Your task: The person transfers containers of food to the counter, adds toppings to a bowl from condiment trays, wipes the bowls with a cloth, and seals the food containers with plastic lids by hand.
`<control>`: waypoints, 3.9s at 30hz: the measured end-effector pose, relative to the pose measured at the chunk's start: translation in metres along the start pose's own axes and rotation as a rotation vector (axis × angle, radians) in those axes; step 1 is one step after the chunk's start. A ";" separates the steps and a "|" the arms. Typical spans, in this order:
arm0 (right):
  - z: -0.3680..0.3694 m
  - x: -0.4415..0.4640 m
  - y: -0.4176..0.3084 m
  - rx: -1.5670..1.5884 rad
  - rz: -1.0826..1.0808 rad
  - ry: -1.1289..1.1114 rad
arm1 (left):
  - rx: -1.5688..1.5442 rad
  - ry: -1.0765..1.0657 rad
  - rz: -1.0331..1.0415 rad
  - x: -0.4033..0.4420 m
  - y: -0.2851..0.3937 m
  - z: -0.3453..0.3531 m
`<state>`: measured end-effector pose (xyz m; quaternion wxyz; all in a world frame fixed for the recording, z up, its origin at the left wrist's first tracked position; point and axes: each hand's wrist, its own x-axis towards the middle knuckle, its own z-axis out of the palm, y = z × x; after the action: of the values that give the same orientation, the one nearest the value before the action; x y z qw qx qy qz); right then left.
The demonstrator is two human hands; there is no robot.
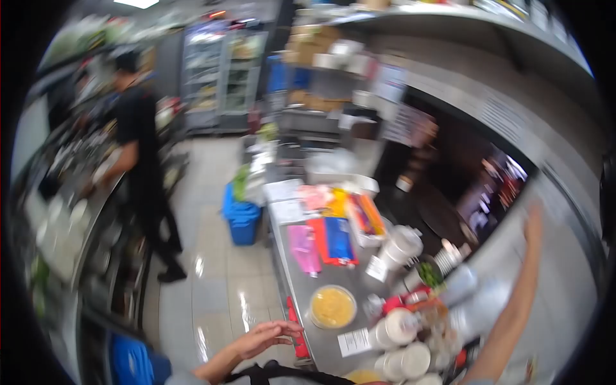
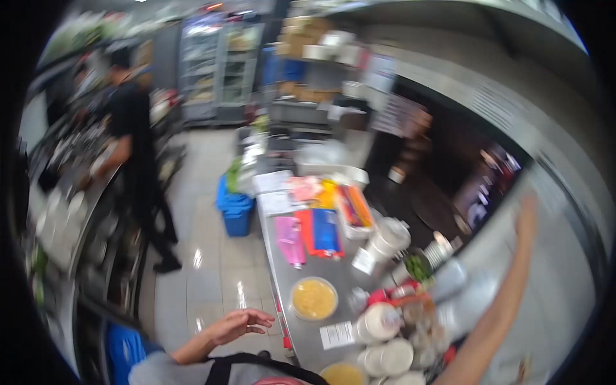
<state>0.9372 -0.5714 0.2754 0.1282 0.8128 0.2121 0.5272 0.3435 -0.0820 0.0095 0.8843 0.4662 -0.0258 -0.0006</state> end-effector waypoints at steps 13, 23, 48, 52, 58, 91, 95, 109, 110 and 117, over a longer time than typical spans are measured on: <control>0.048 0.031 0.045 -0.159 0.231 -0.274 | -0.120 0.123 -0.002 0.019 0.007 -0.042; 0.050 0.034 0.029 -0.203 0.146 -0.202 | -0.095 0.259 0.101 -0.019 0.017 -0.032; -0.016 0.023 -0.082 -0.366 0.642 -0.127 | -0.140 0.399 -0.066 0.008 -0.001 -0.060; -0.027 0.030 -0.080 -0.288 0.706 -0.277 | -0.181 0.369 -0.120 0.014 -0.006 -0.073; -0.028 0.020 -0.089 -0.025 0.840 -0.282 | -0.185 0.424 -0.293 0.018 -0.013 -0.097; -0.450 -0.214 -0.240 1.389 0.068 -0.815 | -0.100 -0.372 0.089 0.068 -0.064 0.167; -0.505 -0.271 -0.163 0.949 0.324 -0.605 | -0.092 -0.489 -0.046 0.047 -0.101 0.224; -0.463 -0.641 -0.100 -0.030 0.527 -0.912 | 0.678 -0.739 -0.463 -0.069 -0.479 0.334; -0.459 -0.645 -0.099 -0.057 0.516 -0.880 | 0.681 -0.736 -0.422 -0.065 -0.498 0.335; -0.453 -0.633 -0.089 0.104 0.547 -1.091 | 0.937 -0.852 -0.067 -0.017 -0.542 0.364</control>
<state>0.2817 -0.8038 -0.0852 0.0384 0.9957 -0.0750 0.0380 0.3225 -0.6885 -0.2331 0.4979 0.7633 -0.3585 -0.2023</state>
